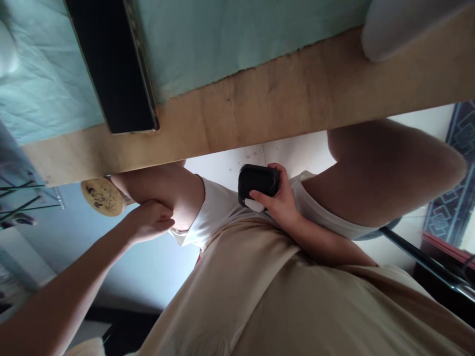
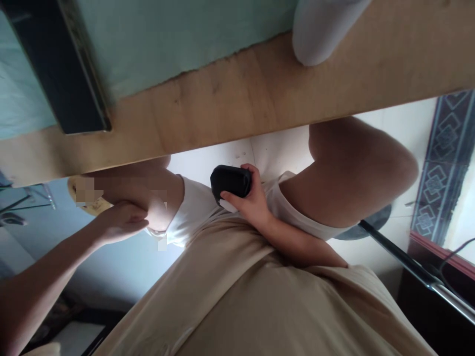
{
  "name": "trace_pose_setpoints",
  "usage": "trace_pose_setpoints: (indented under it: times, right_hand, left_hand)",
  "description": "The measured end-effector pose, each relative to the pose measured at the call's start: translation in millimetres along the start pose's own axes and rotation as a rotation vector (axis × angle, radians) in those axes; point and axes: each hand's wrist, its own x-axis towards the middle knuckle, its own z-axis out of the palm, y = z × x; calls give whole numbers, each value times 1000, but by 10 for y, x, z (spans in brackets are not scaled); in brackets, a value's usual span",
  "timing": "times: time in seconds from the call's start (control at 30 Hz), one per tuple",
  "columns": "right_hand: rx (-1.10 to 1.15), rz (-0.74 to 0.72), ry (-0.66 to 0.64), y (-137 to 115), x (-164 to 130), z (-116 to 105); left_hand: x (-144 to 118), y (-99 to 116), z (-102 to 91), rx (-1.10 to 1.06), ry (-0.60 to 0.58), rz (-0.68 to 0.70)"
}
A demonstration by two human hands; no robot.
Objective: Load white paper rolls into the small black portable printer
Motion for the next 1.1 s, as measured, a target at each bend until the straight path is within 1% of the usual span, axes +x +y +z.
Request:
trace_pose_setpoints:
  times: [0.1,0.2,0.33,0.53,0.7,0.9,1.0,1.07,1.1]
  right_hand:
    - [-15,-10,-1,-7,-4,-22]
    - [-33,-23,4,-12,-4,-43]
    - [-48,-43,27,-9,15,-52]
    - [-75,-62,49,20,49,-65]
    - [-83,-76,100,54,73,-113]
    - [-72,-80,133,45,84,-141]
    - [-72,-84,132,8,60,-149]
    - [-76,-86,118,-23,39,-157]
    - [-74,-81,105,-37,29,-160]
  left_hand:
    - [32,-16,7,18,-22,-25]
    - [68,-56,42,29,-15,-52]
    - [68,-90,84,31,42,-64]
    - [60,-85,109,1,129,-51]
    - [64,-62,105,-58,164,-35]
    - [76,-62,112,-170,219,-79]
    - [63,-63,194,-253,310,-113]
    - [39,-51,297,-317,432,-149]
    - [25,-41,358,-351,511,-172]
